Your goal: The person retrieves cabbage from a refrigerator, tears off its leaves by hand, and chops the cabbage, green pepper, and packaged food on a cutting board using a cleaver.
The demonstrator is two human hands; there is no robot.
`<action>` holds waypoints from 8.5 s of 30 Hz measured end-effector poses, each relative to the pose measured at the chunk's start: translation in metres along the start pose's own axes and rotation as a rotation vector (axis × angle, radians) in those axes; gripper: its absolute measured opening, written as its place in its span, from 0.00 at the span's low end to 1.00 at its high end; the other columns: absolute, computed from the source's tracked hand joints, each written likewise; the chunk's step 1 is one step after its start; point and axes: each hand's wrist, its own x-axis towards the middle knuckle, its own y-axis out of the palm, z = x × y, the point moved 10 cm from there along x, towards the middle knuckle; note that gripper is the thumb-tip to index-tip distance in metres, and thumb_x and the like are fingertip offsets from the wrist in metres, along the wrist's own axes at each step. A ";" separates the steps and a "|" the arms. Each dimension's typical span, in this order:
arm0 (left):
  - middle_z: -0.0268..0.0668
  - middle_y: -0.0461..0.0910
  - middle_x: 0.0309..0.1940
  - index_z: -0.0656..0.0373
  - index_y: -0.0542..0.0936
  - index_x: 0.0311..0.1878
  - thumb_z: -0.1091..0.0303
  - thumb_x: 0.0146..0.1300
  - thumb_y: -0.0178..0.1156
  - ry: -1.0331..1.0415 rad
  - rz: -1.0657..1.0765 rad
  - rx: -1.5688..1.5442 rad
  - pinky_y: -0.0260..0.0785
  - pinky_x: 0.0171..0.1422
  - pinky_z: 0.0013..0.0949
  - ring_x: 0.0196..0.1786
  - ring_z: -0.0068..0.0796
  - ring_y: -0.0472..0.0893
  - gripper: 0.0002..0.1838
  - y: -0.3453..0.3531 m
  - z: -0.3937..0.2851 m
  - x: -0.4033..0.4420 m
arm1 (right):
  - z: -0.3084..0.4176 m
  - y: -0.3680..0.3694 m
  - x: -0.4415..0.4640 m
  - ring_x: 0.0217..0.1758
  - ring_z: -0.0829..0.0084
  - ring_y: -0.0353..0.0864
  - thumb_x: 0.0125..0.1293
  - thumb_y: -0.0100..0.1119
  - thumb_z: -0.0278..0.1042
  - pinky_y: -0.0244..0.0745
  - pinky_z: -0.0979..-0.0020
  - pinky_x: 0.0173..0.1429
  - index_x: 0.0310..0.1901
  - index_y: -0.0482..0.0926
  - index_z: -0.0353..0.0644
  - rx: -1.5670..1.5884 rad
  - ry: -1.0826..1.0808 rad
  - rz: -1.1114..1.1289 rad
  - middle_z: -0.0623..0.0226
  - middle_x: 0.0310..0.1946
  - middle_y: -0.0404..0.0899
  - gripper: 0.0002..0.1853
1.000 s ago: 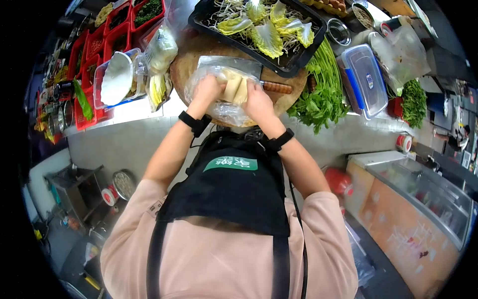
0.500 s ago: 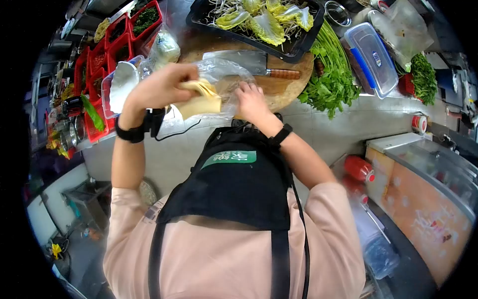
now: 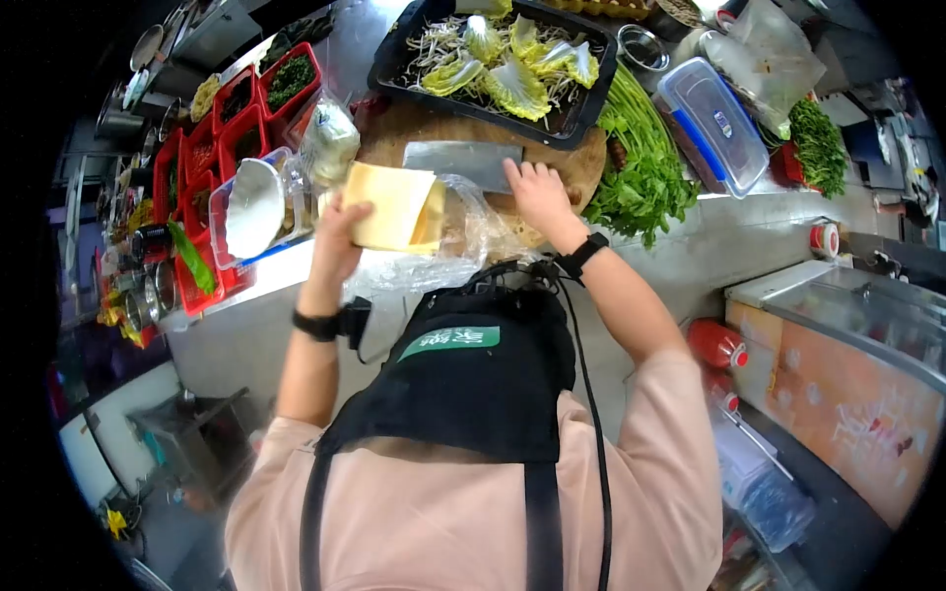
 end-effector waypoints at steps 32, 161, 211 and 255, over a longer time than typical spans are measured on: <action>0.56 0.74 0.51 0.67 0.72 0.49 0.72 0.59 0.58 0.617 0.018 1.356 0.68 0.60 0.46 0.58 0.53 0.73 0.15 0.100 0.062 0.009 | 0.003 -0.094 -0.133 0.39 0.45 0.80 0.70 0.51 0.28 0.74 0.59 0.43 0.54 0.77 0.35 0.677 0.430 -0.150 0.41 0.35 0.78 0.14; 0.38 0.71 0.66 0.54 0.69 0.68 0.72 0.64 0.63 0.394 0.358 0.693 0.65 0.69 0.39 0.67 0.35 0.71 0.29 0.161 0.018 -0.063 | -0.158 -0.129 -0.259 0.44 0.76 0.77 0.54 0.47 0.11 0.72 0.75 0.51 0.39 0.77 0.36 1.052 0.236 -0.231 0.68 0.42 0.78 0.14; 0.45 0.77 0.53 0.63 0.72 0.59 0.66 0.67 0.63 0.051 0.129 1.016 0.75 0.54 0.35 0.53 0.35 0.81 0.21 0.921 0.363 0.084 | -1.298 -0.309 -0.366 0.58 0.39 0.74 0.61 0.70 0.46 0.66 0.51 0.67 0.74 0.57 0.37 0.155 0.596 -0.608 0.35 0.63 0.66 0.45; 0.47 0.77 0.48 0.62 0.74 0.54 0.58 0.68 0.60 0.163 0.977 1.166 0.73 0.51 0.41 0.48 0.43 0.81 0.19 1.409 0.607 0.088 | -1.333 -0.451 -0.504 0.25 0.70 0.83 0.76 0.49 0.35 0.79 0.73 0.29 0.53 0.78 0.27 1.235 0.398 -0.430 0.57 0.41 0.84 0.18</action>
